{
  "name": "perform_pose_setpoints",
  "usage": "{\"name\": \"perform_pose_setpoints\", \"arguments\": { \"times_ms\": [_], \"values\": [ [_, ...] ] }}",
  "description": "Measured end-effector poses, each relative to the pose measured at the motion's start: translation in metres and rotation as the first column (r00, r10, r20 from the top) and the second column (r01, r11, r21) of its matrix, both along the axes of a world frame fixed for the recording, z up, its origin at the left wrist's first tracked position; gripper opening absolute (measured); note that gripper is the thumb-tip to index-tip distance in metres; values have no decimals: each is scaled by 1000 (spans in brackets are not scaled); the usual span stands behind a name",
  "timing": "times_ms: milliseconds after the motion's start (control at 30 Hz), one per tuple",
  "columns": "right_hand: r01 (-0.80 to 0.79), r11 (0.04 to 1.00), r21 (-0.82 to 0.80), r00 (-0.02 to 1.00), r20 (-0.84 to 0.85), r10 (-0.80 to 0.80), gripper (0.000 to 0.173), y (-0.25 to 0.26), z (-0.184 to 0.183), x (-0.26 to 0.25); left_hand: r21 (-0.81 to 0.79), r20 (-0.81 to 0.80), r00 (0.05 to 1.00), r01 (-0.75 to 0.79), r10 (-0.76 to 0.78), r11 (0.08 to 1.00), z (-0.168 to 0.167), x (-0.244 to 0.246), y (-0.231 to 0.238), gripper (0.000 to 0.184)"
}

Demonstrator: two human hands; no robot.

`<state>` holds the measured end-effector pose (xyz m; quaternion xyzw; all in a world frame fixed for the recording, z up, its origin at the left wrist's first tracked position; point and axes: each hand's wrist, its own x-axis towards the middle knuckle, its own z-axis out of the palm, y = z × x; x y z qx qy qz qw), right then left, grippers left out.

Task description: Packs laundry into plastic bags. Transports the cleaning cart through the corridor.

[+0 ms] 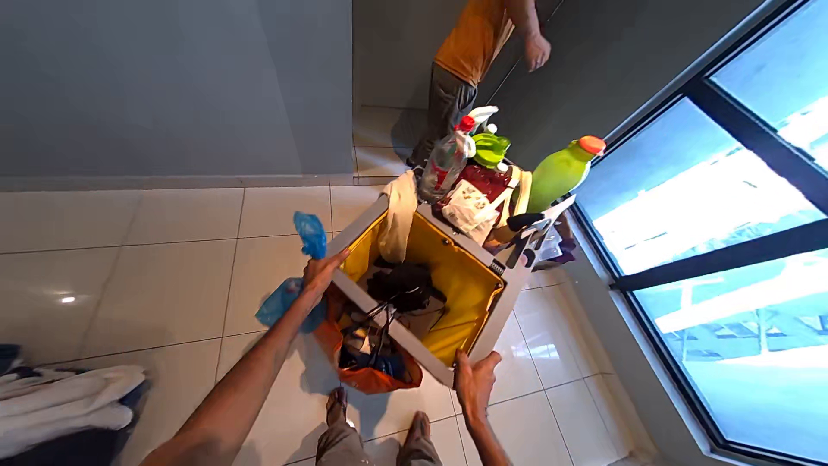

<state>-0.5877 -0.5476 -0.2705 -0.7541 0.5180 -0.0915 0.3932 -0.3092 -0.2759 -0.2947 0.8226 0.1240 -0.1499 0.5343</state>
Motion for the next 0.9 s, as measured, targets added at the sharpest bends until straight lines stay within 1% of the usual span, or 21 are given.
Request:
{"name": "perform_pose_setpoints", "arguments": {
  "times_ms": [33, 100, 200, 267, 367, 500, 600, 633, 700, 767, 833, 900],
  "values": [
    [-10, 1000, 29, 1000, 23, 10, 74, 5, 0, -12, -6, 1, 1000, -30, 30, 1000, 2, -17, 12, 69],
    [-50, 996, 70, 997, 57, 46, 74, 9, 0, -38, -42, -4, 994, -107, 107, 993, 5, -58, 29, 71],
    [-141, 984, 108, 986, 106, 130, 76, 8, -1, -76, -79, 42, 975, -213, 217, 974, 14, -123, 44, 70],
    [-200, 968, 149, 976, 119, 184, 77, 4, -2, -105, -70, 60, 958, -276, 280, 959, 16, -172, 51, 66],
    [-296, 930, 219, 954, 117, 276, 77, -15, -4, -140, 2, 45, 932, -360, 360, 933, 14, -239, 55, 69],
    [-435, 850, 299, 895, 39, 444, 76, -62, 3, -167, 44, 75, 853, -520, 516, 853, 21, -326, 28, 67],
    [-527, 788, 317, 832, 3, 555, 78, -105, 8, -179, 65, 53, 757, -654, 652, 754, 23, -387, -3, 68],
    [-562, 770, 304, 811, 17, 585, 80, -121, 8, -179, 67, 49, 724, -689, 688, 721, 23, -402, -15, 68],
    [-623, 730, 280, 770, 54, 636, 82, -151, 7, -174, 75, 25, 675, -737, 737, 672, 23, -432, -36, 67],
    [-672, 688, 273, 727, 68, 683, 84, -179, 9, -163, 78, -15, 654, -753, 756, 653, 23, -458, -54, 72],
    [-728, 637, 253, 672, 79, 737, 84, -206, 12, -141, 50, -34, 628, -776, 777, 629, 24, -472, -77, 76],
    [-790, 577, 206, 600, 70, 797, 85, -232, 12, -117, 18, -16, 588, -808, 809, 588, 23, -480, -107, 73]
  ]
}}
